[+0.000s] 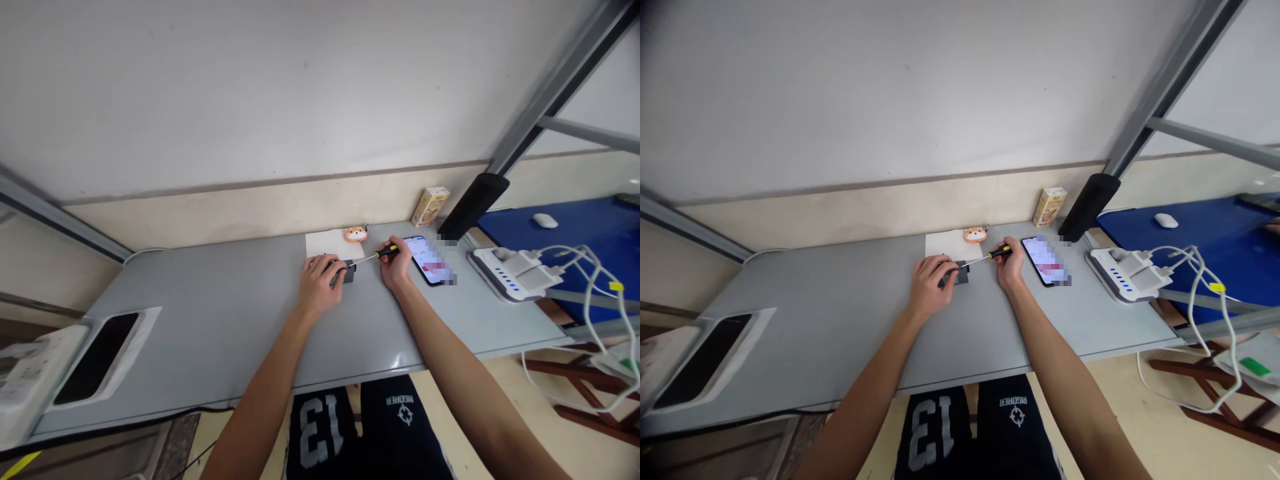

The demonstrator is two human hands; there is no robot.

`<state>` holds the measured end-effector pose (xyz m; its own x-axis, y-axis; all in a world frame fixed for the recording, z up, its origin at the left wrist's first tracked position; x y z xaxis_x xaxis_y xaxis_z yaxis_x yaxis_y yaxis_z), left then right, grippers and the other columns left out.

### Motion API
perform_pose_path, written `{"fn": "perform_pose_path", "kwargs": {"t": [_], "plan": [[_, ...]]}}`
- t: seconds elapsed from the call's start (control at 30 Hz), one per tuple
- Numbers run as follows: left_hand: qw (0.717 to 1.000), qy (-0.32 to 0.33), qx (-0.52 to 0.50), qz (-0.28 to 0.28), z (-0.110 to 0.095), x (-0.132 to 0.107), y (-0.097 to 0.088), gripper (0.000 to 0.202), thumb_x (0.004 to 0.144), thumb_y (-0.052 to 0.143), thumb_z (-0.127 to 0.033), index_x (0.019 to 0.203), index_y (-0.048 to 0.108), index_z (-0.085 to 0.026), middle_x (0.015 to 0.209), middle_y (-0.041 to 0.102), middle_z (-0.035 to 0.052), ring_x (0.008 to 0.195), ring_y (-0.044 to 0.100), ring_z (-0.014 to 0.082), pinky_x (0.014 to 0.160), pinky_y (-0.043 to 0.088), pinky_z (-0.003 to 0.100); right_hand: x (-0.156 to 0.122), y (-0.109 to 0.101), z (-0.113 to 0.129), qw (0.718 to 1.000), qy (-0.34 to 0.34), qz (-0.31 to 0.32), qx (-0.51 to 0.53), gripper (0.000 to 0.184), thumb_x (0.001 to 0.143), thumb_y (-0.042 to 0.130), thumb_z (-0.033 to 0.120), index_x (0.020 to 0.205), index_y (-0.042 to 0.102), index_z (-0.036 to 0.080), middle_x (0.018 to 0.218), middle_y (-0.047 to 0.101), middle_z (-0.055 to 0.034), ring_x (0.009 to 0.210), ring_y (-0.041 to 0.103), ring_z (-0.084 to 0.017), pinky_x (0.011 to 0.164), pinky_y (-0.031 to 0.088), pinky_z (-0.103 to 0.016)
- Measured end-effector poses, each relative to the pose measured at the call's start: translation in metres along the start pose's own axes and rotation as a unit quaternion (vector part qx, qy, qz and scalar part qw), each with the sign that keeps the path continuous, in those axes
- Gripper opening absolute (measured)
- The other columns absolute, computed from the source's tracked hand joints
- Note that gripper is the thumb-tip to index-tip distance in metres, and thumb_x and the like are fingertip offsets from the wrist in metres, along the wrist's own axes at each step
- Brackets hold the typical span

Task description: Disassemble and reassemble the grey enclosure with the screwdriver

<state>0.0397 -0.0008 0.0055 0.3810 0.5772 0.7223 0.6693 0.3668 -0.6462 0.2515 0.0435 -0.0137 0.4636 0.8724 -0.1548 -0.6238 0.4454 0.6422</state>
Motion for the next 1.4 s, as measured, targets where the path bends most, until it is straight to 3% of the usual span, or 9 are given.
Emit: {"fn": "perform_pose_path", "kwargs": {"t": [0.63, 0.9, 1.07, 1.17, 1.27, 1.4], "plan": [[0.999, 0.02, 0.023, 0.013, 0.001, -0.002, 0.001, 0.017, 0.095, 0.06, -0.017, 0.107, 0.07, -0.024, 0.106, 0.068, 0.0063, 0.099, 0.064, 0.0213, 0.091, 0.042, 0.04, -0.001, -0.003, 0.0, 1.0, 0.008, -0.012, 0.027, 0.02, 0.072, 0.066, 0.027, 0.068, 0.047, 0.022, 0.058, 0.053, 0.0058, 0.041, 0.04, -0.006, 0.035, 0.027, -0.022], [0.99, 0.046, 0.119, 0.057, -0.006, -0.003, 0.001, 0.022, 0.094, 0.057, -0.015, 0.11, 0.07, -0.024, 0.114, 0.066, 0.0102, 0.104, 0.062, 0.0253, 0.096, 0.043, 0.044, 0.0, -0.003, 0.003, 1.0, 0.009, -0.02, 0.018, 0.03, 0.078, 0.068, 0.036, 0.066, 0.045, 0.022, 0.057, 0.051, 0.006, 0.038, 0.036, -0.005, 0.036, 0.028, -0.024], [0.972, 0.036, 0.213, 0.093, -0.023, -0.005, 0.005, 0.028, 0.096, 0.052, -0.012, 0.115, 0.069, -0.022, 0.122, 0.065, 0.0145, 0.113, 0.06, 0.0295, 0.1, 0.042, 0.05, 0.004, -0.003, -0.003, 0.998, -0.018, -0.044, -0.047, 0.025, 0.08, 0.067, 0.04, 0.07, 0.053, 0.022, 0.062, 0.055, 0.0047, 0.045, 0.041, -0.007, 0.04, 0.029, -0.024], [0.964, 0.01, 0.238, 0.121, -0.032, -0.011, 0.008, 0.034, 0.097, 0.049, -0.009, 0.123, 0.066, -0.022, 0.129, 0.063, 0.0166, 0.123, 0.058, 0.0316, 0.105, 0.041, 0.052, 0.001, -0.001, -0.011, 0.983, -0.068, 0.007, -0.169, 0.033, 0.086, 0.064, 0.053, 0.076, 0.06, 0.021, 0.061, 0.055, 0.0037, 0.052, 0.048, -0.01, 0.047, 0.034, -0.025], [0.961, -0.012, 0.238, 0.138, -0.036, -0.019, 0.007, 0.043, 0.096, 0.047, -0.006, 0.133, 0.061, -0.024, 0.143, 0.058, 0.0164, 0.136, 0.051, 0.0326, 0.108, 0.04, 0.053, -0.006, 0.003, -0.019, 0.943, -0.134, 0.11, -0.283, 0.041, 0.089, 0.061, 0.061, 0.081, 0.061, 0.021, 0.065, 0.061, 0.002, 0.062, 0.053, -0.013, 0.059, 0.041, -0.026], [0.96, -0.015, 0.229, 0.161, -0.033, -0.026, 0.002, 0.052, 0.097, 0.042, -0.006, 0.144, 0.054, -0.024, 0.154, 0.051, 0.0142, 0.146, 0.042, 0.0318, 0.111, 0.039, 0.055, -0.011, 0.003, -0.024, 0.911, -0.168, 0.174, -0.336, 0.043, 0.091, 0.059, 0.064, 0.089, 0.062, 0.021, 0.074, 0.067, -0.0003, 0.066, 0.055, -0.015, 0.069, 0.045, -0.03]]}}
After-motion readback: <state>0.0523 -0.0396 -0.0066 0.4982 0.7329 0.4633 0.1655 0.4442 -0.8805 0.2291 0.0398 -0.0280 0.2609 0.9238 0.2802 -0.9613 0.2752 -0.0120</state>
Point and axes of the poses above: each hand's wrist, its own x-axis towards the middle knuckle, its own y-axis out of the palm, z = x × y, the point moved 1 cm from there along x, towards the middle knuckle
